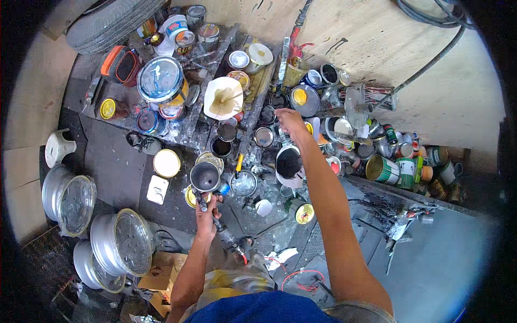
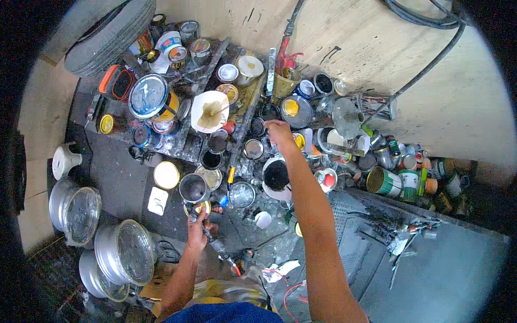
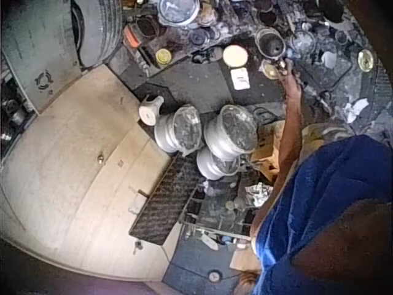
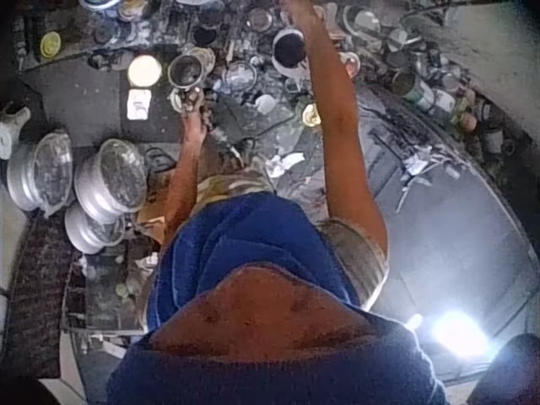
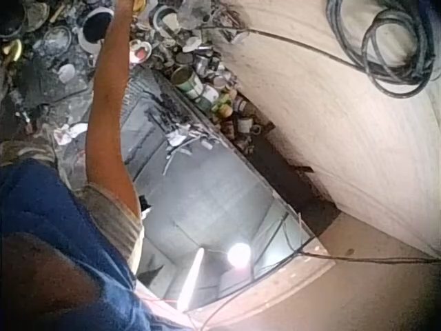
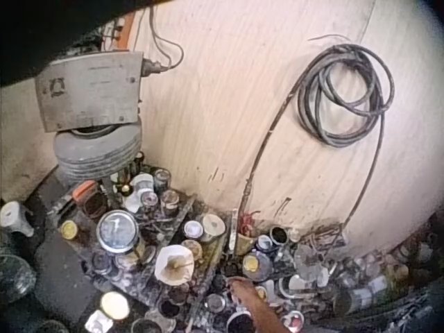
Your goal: The recorder mixes black paint into a spray gun and then cleans/details a car wheel with a sponge.
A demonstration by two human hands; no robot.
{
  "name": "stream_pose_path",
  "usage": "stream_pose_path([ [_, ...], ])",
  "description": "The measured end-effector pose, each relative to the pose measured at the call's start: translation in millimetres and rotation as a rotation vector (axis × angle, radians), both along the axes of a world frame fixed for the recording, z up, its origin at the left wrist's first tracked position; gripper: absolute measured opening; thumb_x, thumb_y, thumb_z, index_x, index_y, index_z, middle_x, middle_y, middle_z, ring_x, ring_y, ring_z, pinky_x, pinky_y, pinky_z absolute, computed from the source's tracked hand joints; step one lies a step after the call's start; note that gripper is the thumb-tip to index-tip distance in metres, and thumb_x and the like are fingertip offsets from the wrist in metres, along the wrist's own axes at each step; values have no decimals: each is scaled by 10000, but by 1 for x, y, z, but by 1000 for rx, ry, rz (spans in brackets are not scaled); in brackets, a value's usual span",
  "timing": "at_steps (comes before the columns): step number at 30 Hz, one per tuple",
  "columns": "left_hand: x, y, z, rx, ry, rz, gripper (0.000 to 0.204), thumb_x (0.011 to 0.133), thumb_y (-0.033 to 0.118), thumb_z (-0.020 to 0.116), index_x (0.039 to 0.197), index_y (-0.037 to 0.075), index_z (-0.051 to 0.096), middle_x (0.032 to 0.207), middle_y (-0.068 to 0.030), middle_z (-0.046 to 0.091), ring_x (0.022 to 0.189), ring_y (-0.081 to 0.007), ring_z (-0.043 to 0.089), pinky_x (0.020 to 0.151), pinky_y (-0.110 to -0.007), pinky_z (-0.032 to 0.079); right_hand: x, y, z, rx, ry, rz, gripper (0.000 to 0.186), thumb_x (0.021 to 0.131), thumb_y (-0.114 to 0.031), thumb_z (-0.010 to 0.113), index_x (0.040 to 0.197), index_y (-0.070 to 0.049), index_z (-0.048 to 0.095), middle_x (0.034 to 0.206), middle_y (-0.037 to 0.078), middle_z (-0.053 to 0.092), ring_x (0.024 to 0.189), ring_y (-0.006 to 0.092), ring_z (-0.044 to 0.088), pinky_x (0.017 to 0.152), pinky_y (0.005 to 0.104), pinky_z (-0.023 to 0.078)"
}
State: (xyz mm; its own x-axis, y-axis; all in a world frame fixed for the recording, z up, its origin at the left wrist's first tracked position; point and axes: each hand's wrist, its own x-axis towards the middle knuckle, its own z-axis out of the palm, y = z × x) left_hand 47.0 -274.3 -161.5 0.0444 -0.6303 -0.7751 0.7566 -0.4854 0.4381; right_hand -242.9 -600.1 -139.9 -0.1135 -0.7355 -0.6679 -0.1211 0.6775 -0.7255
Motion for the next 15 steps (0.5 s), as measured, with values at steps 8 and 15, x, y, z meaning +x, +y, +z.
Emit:
stream_pose_path([
  [8,10,0,1,17,-36,14,255,1048,132,720,1267,203,610,1044,-50,775,601,-21,488,539,-209,385,-2,-5,-27,113,10,53,109,973,-90,662,1007,-35,751,705,-3,585,536,108,511,445,304,371],
  [15,21,-2,3,38,-36,10,231,1050,126,716,1241,199,608,1033,-36,772,599,-20,491,539,-208,377,4,-21,6,-758,952,536,283,903,-283,780,971,-9,754,886,217,772,788,413,744,717,512,586],
])
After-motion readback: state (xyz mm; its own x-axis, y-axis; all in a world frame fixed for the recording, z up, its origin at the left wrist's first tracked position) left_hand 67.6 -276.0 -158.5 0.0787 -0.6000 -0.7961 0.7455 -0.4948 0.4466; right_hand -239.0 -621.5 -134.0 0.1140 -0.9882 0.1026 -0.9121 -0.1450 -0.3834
